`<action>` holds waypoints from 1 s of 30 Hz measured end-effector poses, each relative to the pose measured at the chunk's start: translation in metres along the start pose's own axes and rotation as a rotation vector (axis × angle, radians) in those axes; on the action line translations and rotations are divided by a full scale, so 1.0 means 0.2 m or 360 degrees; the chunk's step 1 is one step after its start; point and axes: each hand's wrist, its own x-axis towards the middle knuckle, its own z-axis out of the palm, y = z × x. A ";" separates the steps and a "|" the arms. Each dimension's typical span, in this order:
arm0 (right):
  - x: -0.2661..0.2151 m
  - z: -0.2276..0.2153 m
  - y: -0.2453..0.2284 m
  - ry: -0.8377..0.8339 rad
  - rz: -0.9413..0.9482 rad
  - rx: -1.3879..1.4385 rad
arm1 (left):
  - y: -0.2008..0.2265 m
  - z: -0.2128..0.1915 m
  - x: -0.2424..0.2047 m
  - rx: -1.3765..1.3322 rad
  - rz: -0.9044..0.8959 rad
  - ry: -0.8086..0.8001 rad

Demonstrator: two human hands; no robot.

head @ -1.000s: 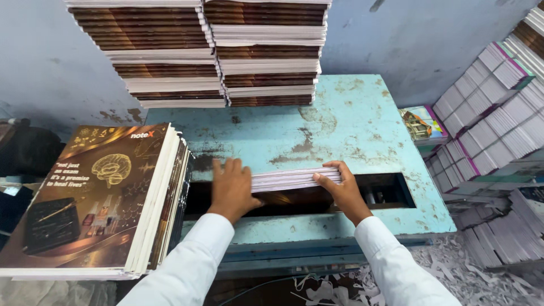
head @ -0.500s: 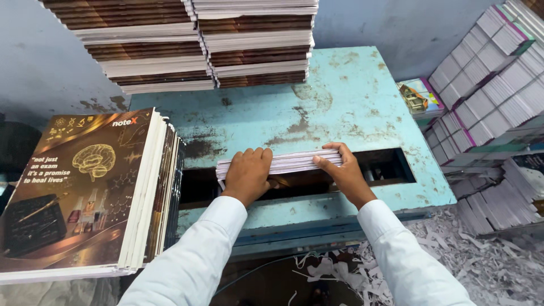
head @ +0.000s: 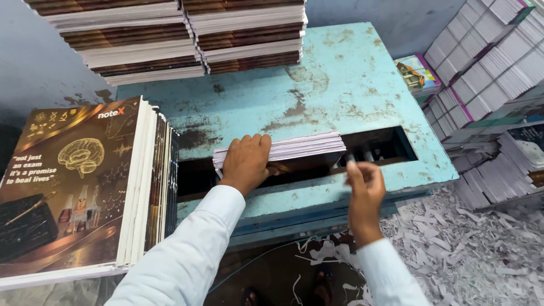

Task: The person places stacks of loose paper into a binding machine, presses down to secure the binding, and then stacks the finished notebooks on a pile.

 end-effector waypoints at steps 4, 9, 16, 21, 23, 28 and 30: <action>-0.23 -0.09 0.17 0.0077 0.0523 0.0486 | 0.00 0.00 0.00 -0.0013 0.0013 0.0010; -0.47 -0.17 0.67 0.0370 0.0948 0.0863 | -0.01 0.00 0.00 -0.0024 0.0052 0.0092; -0.57 -0.17 1.39 0.0452 0.1736 0.0922 | -0.02 0.02 0.00 0.0013 0.0071 0.0140; -0.59 -0.14 1.62 0.0574 0.1838 0.0955 | -0.03 0.03 -0.01 0.0020 0.0073 0.0142; -0.60 -0.13 1.64 0.0511 0.1830 0.0998 | -0.02 0.03 -0.01 0.0052 0.0090 0.0167; -0.61 -0.15 1.64 0.0425 0.1882 0.1229 | -0.02 0.02 -0.01 0.0059 0.0061 0.0104; -0.61 -0.13 1.64 0.0365 0.1891 0.1273 | -0.02 0.01 0.00 0.0071 0.0052 0.0083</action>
